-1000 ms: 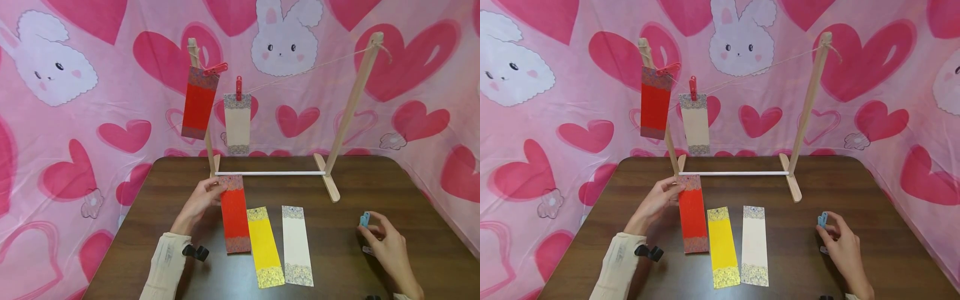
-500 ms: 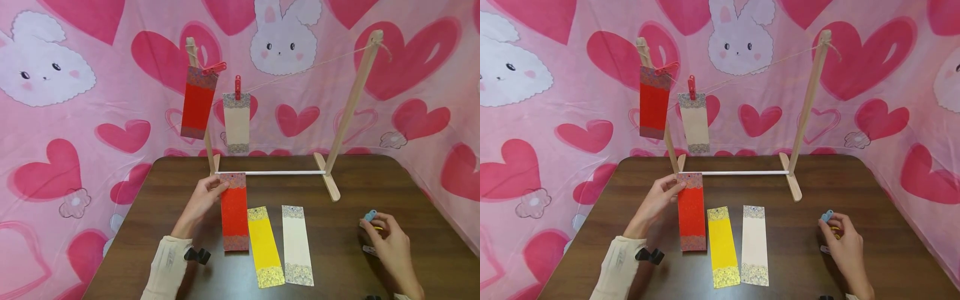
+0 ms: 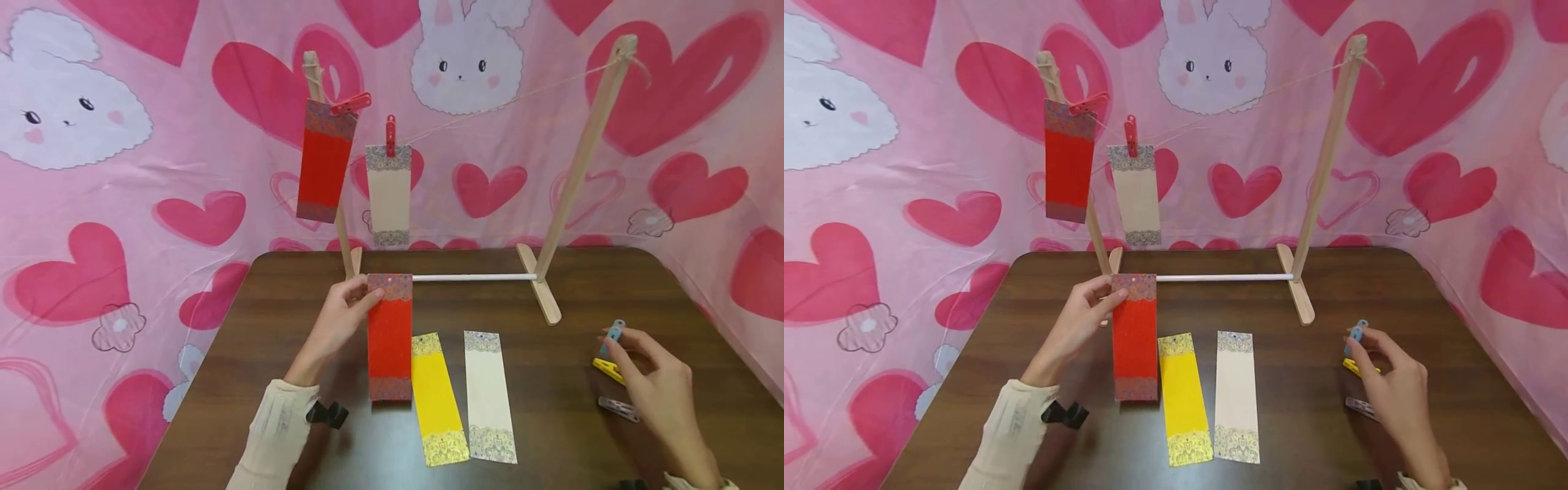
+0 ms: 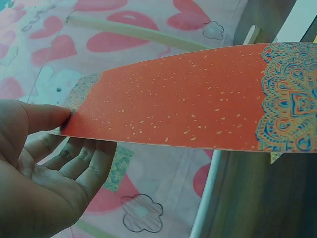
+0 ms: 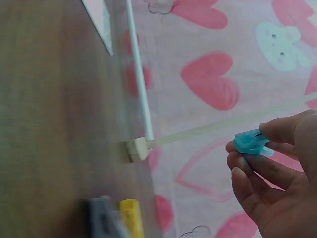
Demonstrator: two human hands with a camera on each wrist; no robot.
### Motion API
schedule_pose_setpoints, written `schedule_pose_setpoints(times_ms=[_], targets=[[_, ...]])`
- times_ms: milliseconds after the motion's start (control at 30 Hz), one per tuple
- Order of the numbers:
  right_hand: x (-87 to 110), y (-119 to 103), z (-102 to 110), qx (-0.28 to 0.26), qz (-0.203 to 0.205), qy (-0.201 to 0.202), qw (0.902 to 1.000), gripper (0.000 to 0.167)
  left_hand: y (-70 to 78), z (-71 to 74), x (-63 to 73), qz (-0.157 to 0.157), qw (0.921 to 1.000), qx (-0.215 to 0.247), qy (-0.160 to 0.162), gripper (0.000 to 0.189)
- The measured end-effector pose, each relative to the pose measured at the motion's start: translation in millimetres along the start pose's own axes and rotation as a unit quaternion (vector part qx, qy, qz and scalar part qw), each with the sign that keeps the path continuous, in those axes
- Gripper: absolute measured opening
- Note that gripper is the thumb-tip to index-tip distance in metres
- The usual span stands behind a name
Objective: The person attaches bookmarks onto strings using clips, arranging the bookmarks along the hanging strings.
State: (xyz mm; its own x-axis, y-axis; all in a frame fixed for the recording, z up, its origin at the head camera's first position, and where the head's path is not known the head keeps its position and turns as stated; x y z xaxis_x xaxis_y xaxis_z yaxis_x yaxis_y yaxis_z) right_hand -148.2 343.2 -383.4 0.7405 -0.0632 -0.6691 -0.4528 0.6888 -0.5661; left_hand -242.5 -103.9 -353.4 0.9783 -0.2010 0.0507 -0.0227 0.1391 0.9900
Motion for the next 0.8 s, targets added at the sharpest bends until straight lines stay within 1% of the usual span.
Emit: schedule_pose_setpoints(times_ms=[133,233,333,467,567,633,700,800], targets=[[-9.5,-9,5,-0.001,0.022,0.007,0.9997,0.016,7.0,-1.5,-1.2,-0.005,0.9999,-0.004,-0.01,0.014],[-14.3,-14,6,-0.001,0.046,0.015,0.9988,0.014,8.2,-1.2,-1.6,-0.001,0.9999,-0.01,-0.005,0.015],[-18.7,-21,7,-0.007,0.08,0.02,0.9966,0.014,9.2,-0.5,-1.3,-0.004,0.9998,-0.021,0.002,0.015],[-27.7,-32,10,-0.006,0.129,0.014,0.9915,0.015,14.3,0.9,-1.3,-0.02,0.9991,-0.036,0.011,0.012],[-35.6,-40,13,-0.001,0.149,0.005,0.9889,0.016,17.8,2.2,-2.0,-0.028,0.9984,-0.047,0.013,0.011],[-40.9,-44,15,-0.004,0.155,0.001,0.988,0.017,19.4,2.7,-2.2,-0.028,0.9981,-0.053,0.012,0.01],[-46.2,-48,17,-0.017,0.158,0.0,0.9873,0.02,20.6,3.2,-2.3,-0.023,0.9978,-0.06,0.013,0.009],[-53.7,-52,18,-0.025,0.155,-0.001,0.9875,0.038,23.2,2.7,-2.0,-0.016,0.9974,-0.069,0.012,0.009]])
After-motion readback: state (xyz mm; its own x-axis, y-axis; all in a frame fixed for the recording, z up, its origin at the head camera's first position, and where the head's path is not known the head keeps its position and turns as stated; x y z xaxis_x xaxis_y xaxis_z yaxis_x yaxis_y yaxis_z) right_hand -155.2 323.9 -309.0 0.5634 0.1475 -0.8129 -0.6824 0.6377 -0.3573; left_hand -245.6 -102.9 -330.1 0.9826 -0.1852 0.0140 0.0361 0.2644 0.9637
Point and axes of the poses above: each hand's wrist, its own x-axis away from the middle knuckle, its own z-axis out of the back of the hand, y = z × x, the point moved 8 cm from there along -x, towards the middle knuckle, and after that the axes turned 15 degrees about z, right-handed, at the moved point
